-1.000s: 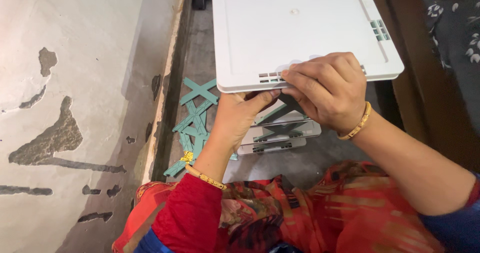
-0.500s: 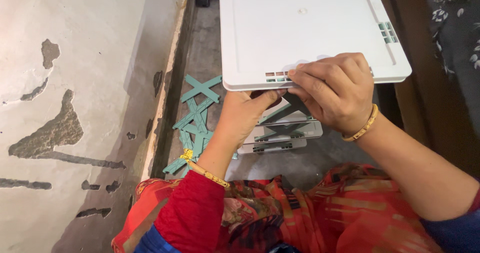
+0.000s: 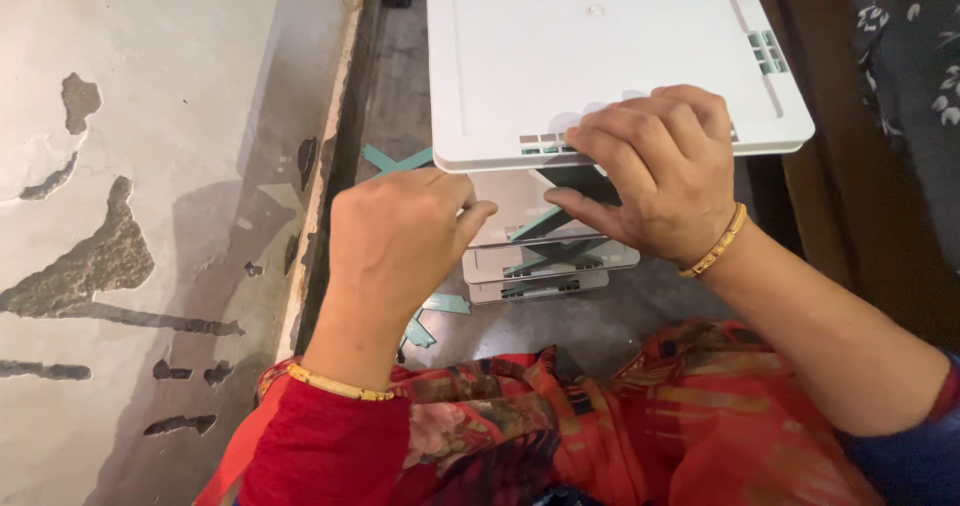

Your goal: The person assembles a stack of white plastic trays with teal X-shaped supports. They pick up each support, align it with the tray edges, and press it into place, repeating the process for multiple units.

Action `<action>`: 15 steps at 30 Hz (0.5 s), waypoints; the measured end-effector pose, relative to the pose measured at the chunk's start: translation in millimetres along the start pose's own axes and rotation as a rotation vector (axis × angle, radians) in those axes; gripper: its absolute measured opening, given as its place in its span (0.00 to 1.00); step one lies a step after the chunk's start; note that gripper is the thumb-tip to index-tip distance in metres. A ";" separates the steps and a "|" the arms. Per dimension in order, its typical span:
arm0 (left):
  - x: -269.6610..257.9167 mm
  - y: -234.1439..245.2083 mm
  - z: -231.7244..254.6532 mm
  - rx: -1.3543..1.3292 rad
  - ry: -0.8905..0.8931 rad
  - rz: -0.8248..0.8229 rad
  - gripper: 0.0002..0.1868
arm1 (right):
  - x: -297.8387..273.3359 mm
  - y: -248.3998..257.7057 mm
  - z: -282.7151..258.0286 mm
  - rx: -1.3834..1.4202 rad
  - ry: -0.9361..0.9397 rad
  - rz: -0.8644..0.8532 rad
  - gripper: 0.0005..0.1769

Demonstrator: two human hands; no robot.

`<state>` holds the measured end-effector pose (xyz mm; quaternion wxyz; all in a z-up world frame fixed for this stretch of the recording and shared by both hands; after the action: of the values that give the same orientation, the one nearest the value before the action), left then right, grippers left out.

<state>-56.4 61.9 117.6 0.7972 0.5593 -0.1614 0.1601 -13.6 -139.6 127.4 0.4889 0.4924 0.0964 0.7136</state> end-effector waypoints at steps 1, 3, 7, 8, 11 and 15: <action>-2.0 4.4 3.1 -0.010 -0.061 0.073 0.13 | -0.6 -0.5 0.3 -0.015 -0.009 -0.002 0.28; -8.2 10.3 8.8 0.066 -0.101 0.216 0.12 | 0.2 -2.4 -3.4 -0.030 -0.025 -0.004 0.28; -6.0 24.9 29.7 0.007 -0.255 0.495 0.07 | 4.9 -6.6 -6.7 -0.046 -0.067 0.024 0.29; -3.1 22.1 34.5 -0.017 -0.261 0.483 0.09 | 4.2 -6.6 -8.0 -0.049 -0.072 0.027 0.30; 3.2 11.5 42.9 -0.092 -0.262 0.472 0.12 | 2.5 -8.9 -11.2 -0.055 -0.087 0.031 0.28; 10.2 -1.2 40.4 -0.161 -0.274 0.520 0.09 | 1.3 -11.4 -10.8 -0.078 -0.101 0.059 0.25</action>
<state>-49.9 24.2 134.0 0.7422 0.4505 -0.4174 0.2683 -15.4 -129.1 115.7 0.4905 0.5108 0.0292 0.7054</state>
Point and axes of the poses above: each hand's wrist, its own x-axis towards the middle knuckle, its own y-axis out of the back of the hand, z = x × y, the point moved 6 cm from there along x, towards the middle knuckle, and after that the axes turned 15 degrees about y, right-handed, at the moved point
